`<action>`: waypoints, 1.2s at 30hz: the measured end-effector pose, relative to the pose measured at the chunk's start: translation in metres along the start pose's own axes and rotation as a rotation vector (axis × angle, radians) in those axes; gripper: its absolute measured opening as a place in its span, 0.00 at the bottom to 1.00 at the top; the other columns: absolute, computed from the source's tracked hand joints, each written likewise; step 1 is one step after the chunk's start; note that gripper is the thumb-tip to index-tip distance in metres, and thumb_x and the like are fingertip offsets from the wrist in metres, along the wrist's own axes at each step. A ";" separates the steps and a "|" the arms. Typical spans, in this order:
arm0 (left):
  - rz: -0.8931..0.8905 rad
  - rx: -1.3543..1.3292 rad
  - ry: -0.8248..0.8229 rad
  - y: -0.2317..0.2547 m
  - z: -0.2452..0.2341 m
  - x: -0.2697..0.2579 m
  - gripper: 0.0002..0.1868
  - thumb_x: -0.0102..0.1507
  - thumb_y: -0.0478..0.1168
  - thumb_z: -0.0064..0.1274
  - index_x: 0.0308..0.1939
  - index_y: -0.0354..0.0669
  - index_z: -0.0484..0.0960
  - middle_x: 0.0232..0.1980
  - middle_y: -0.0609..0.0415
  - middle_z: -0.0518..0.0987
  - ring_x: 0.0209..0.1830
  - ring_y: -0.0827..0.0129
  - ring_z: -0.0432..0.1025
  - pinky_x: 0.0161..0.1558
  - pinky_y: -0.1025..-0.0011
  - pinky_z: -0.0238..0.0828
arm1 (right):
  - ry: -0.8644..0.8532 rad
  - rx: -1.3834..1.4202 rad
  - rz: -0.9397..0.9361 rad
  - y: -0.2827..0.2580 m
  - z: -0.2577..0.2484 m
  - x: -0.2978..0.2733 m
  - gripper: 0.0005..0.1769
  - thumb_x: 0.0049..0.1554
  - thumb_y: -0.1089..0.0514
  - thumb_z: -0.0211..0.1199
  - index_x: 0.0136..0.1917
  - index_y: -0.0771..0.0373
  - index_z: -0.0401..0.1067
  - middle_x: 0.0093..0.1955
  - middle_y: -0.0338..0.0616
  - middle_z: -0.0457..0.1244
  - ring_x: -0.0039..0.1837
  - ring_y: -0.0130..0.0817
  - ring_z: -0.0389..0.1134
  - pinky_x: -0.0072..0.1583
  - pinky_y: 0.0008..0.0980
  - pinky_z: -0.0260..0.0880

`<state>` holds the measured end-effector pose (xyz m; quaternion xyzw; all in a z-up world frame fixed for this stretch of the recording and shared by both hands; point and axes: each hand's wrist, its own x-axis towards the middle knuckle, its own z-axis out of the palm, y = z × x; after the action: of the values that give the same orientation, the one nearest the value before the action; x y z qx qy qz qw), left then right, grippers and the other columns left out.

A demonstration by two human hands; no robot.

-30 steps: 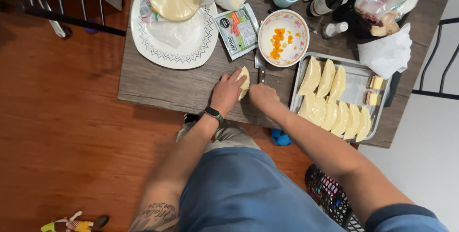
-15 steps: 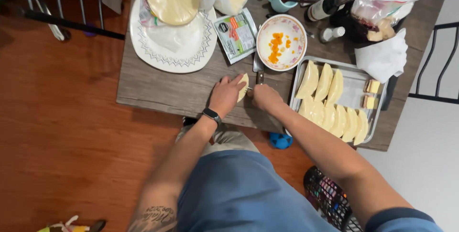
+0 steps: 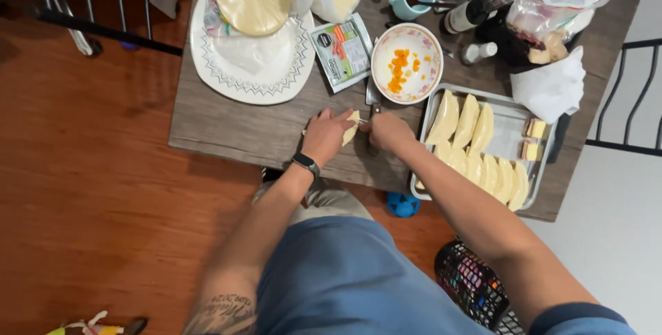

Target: The recorder prepares empanadas by filling dough discs with cheese, folding them, and crimping the edges.

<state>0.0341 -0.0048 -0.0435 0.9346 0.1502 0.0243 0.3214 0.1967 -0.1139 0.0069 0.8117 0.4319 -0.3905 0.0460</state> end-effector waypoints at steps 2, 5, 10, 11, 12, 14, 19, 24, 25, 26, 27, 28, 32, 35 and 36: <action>0.003 0.002 -0.009 -0.003 -0.002 0.003 0.26 0.52 0.30 0.56 0.53 0.54 0.86 0.71 0.64 0.73 0.54 0.56 0.68 0.52 0.54 0.68 | -0.019 -0.020 0.091 -0.007 0.001 0.004 0.17 0.55 0.58 0.60 0.57 0.46 0.80 0.51 0.58 0.70 0.52 0.57 0.72 0.54 0.51 0.73; 0.002 -0.013 -0.008 -0.002 0.004 0.001 0.24 0.54 0.31 0.56 0.54 0.53 0.85 0.71 0.63 0.73 0.54 0.56 0.68 0.52 0.54 0.67 | -0.073 -0.064 0.159 -0.008 0.008 0.005 0.15 0.56 0.56 0.61 0.56 0.49 0.80 0.52 0.58 0.70 0.54 0.57 0.72 0.55 0.52 0.73; -0.020 -0.067 -0.005 -0.002 0.003 -0.006 0.21 0.57 0.32 0.55 0.55 0.48 0.84 0.70 0.63 0.74 0.52 0.58 0.69 0.53 0.54 0.66 | -0.010 -0.155 0.129 -0.014 0.020 0.014 0.12 0.59 0.60 0.59 0.52 0.63 0.80 0.52 0.59 0.71 0.55 0.57 0.74 0.54 0.52 0.74; -0.020 -0.079 0.028 -0.001 0.003 -0.005 0.20 0.58 0.31 0.54 0.54 0.49 0.84 0.70 0.63 0.75 0.52 0.58 0.69 0.53 0.54 0.66 | -0.033 -0.204 0.108 -0.013 0.014 0.012 0.12 0.57 0.60 0.59 0.51 0.64 0.80 0.52 0.59 0.71 0.55 0.55 0.74 0.54 0.51 0.75; -0.020 -0.090 0.061 0.001 0.002 -0.005 0.19 0.59 0.31 0.53 0.53 0.49 0.84 0.70 0.62 0.76 0.53 0.57 0.69 0.53 0.54 0.66 | -0.056 -0.252 0.088 -0.013 0.007 0.010 0.12 0.56 0.60 0.60 0.50 0.64 0.80 0.52 0.58 0.71 0.55 0.54 0.74 0.55 0.50 0.75; 0.014 -0.062 0.047 -0.003 0.007 0.002 0.20 0.57 0.31 0.53 0.52 0.50 0.85 0.69 0.61 0.76 0.53 0.57 0.69 0.51 0.54 0.66 | -0.050 -0.203 0.065 0.006 -0.004 0.014 0.13 0.58 0.55 0.61 0.51 0.63 0.80 0.52 0.59 0.70 0.55 0.55 0.73 0.55 0.50 0.74; 0.021 0.035 0.010 -0.005 0.008 0.000 0.19 0.57 0.29 0.53 0.50 0.52 0.86 0.69 0.64 0.77 0.55 0.57 0.70 0.52 0.54 0.66 | -0.071 -0.035 -0.006 0.012 -0.008 0.003 0.27 0.49 0.64 0.57 0.58 0.41 0.80 0.50 0.56 0.71 0.52 0.54 0.73 0.55 0.50 0.73; 0.017 0.051 -0.047 -0.004 0.002 0.004 0.22 0.53 0.29 0.56 0.49 0.51 0.86 0.69 0.65 0.75 0.55 0.58 0.69 0.52 0.53 0.65 | -0.061 -0.136 0.003 -0.008 -0.009 0.006 0.24 0.52 0.62 0.58 0.57 0.40 0.80 0.49 0.58 0.69 0.52 0.58 0.72 0.54 0.52 0.74; 0.014 0.047 -0.055 -0.005 0.002 0.003 0.22 0.53 0.29 0.56 0.49 0.51 0.86 0.69 0.65 0.75 0.55 0.58 0.69 0.52 0.53 0.65 | -0.069 -0.132 0.005 -0.008 -0.004 0.010 0.24 0.52 0.62 0.58 0.57 0.40 0.80 0.49 0.58 0.69 0.52 0.58 0.72 0.54 0.52 0.74; 0.017 0.051 -0.028 -0.006 0.002 0.002 0.22 0.53 0.29 0.55 0.50 0.51 0.86 0.69 0.65 0.75 0.55 0.58 0.69 0.52 0.54 0.65 | -0.068 -0.173 -0.005 -0.007 0.001 0.015 0.15 0.54 0.58 0.60 0.54 0.50 0.80 0.50 0.59 0.70 0.53 0.57 0.72 0.54 0.52 0.74; 0.024 0.055 0.003 -0.006 0.003 0.005 0.22 0.54 0.29 0.55 0.50 0.51 0.85 0.69 0.65 0.75 0.55 0.58 0.69 0.52 0.54 0.65 | -0.063 -0.217 -0.013 -0.005 0.004 0.020 0.12 0.57 0.55 0.62 0.51 0.59 0.81 0.50 0.59 0.70 0.54 0.57 0.73 0.55 0.52 0.74; 0.024 0.051 0.000 -0.003 0.004 0.005 0.22 0.54 0.29 0.55 0.50 0.51 0.85 0.69 0.65 0.75 0.55 0.58 0.69 0.52 0.54 0.65 | -0.067 -0.216 -0.010 -0.003 0.005 0.023 0.12 0.57 0.55 0.62 0.51 0.59 0.81 0.50 0.59 0.70 0.54 0.57 0.73 0.55 0.52 0.74; 0.026 0.097 -0.046 -0.002 -0.003 0.002 0.18 0.56 0.30 0.53 0.48 0.49 0.85 0.70 0.65 0.76 0.55 0.59 0.69 0.53 0.55 0.66 | -0.055 -0.163 0.072 -0.010 0.006 0.036 0.13 0.53 0.59 0.63 0.49 0.67 0.79 0.52 0.62 0.70 0.56 0.57 0.73 0.56 0.51 0.74; 0.043 0.093 -0.015 0.000 -0.002 0.001 0.18 0.55 0.30 0.53 0.48 0.49 0.85 0.68 0.64 0.76 0.55 0.59 0.70 0.52 0.55 0.66 | -0.065 -0.177 0.075 -0.011 -0.003 0.029 0.13 0.54 0.58 0.64 0.50 0.68 0.79 0.52 0.62 0.70 0.56 0.56 0.73 0.55 0.51 0.74; 0.055 0.073 0.012 0.001 -0.003 0.002 0.20 0.54 0.30 0.53 0.49 0.49 0.86 0.67 0.62 0.77 0.53 0.57 0.69 0.51 0.54 0.66 | -0.062 -0.179 0.069 -0.012 -0.009 0.026 0.14 0.54 0.57 0.64 0.50 0.67 0.79 0.52 0.61 0.70 0.55 0.56 0.73 0.55 0.51 0.74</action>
<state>0.0357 -0.0031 -0.0413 0.9493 0.1271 0.0335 0.2855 0.2021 -0.0853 -0.0016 0.8064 0.4350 -0.3734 0.1450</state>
